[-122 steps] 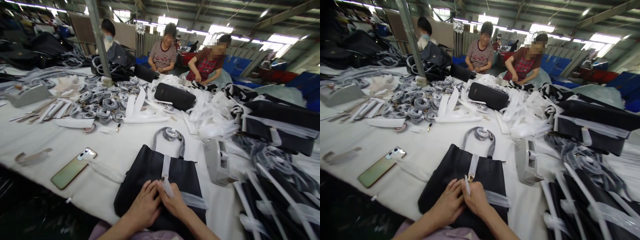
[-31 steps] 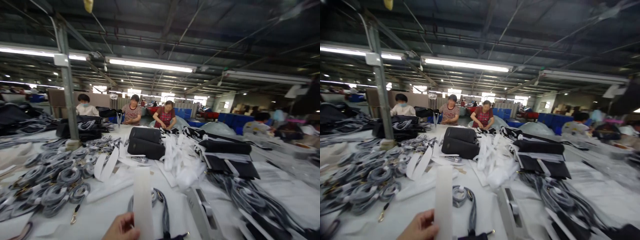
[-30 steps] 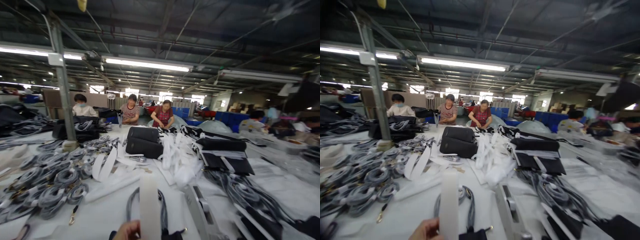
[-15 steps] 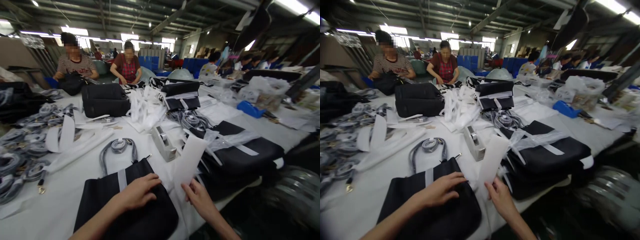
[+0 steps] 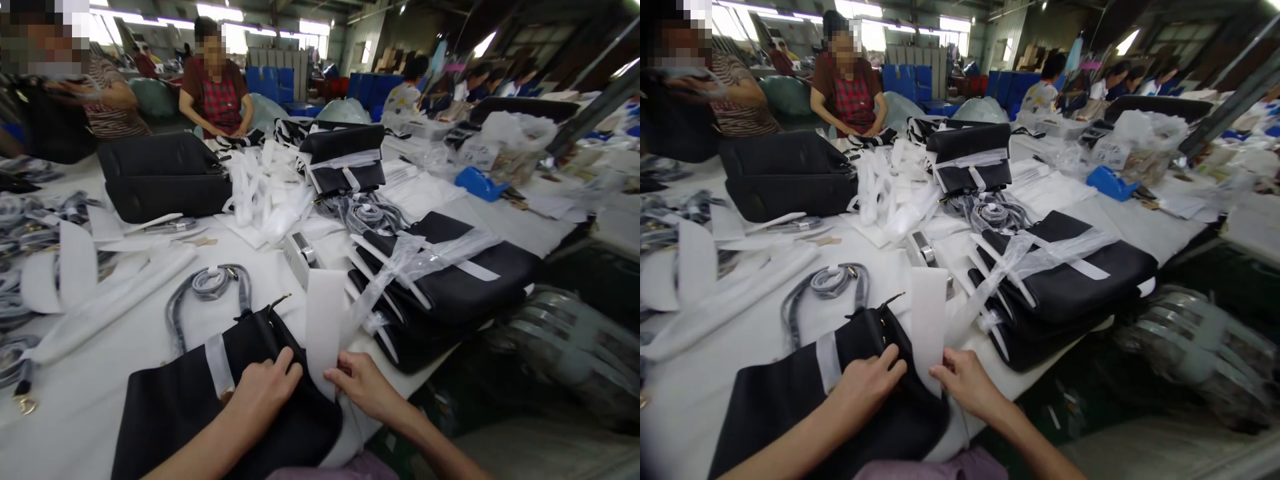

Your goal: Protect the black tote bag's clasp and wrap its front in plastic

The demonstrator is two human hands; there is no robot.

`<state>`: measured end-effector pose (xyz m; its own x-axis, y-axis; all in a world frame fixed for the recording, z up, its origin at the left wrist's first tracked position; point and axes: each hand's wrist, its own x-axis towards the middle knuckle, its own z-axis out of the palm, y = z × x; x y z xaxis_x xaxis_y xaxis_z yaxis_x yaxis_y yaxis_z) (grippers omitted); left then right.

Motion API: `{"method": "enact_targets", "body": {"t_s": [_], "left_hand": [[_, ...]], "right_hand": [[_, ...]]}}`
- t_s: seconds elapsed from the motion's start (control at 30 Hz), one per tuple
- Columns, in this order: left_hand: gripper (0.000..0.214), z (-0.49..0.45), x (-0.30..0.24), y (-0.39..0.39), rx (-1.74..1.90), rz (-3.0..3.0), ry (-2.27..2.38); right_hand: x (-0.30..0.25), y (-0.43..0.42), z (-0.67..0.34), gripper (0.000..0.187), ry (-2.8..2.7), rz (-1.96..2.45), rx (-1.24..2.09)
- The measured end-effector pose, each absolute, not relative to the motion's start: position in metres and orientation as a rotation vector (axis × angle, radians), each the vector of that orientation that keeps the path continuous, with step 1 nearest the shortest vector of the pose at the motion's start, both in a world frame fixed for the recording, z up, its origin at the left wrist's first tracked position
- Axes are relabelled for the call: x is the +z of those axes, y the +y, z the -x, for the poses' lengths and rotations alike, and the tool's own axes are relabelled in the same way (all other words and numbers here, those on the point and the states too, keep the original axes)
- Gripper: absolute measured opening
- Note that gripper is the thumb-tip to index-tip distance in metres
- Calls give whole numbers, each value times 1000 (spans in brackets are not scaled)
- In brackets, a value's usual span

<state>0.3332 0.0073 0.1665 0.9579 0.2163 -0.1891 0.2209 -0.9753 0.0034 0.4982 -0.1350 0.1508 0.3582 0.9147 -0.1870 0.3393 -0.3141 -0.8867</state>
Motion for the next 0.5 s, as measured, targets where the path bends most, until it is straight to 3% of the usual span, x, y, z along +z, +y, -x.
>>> {"method": "enact_targets", "body": {"t_s": [0.2, 0.4, 0.5], "left_hand": [[18, -326, 161, 3, -276, -3075, 381], [18, -328, 158, 2, -224, -3040, 393], [38, -330, 161, 1, -192, -3043, 409]], "right_hand": [[156, -116, -492, 25, -1468, 1978, 901], [148, -110, -486, 16, -1641, 1989, 809], [142, -115, -487, 11, -1656, 2002, 791]]}}
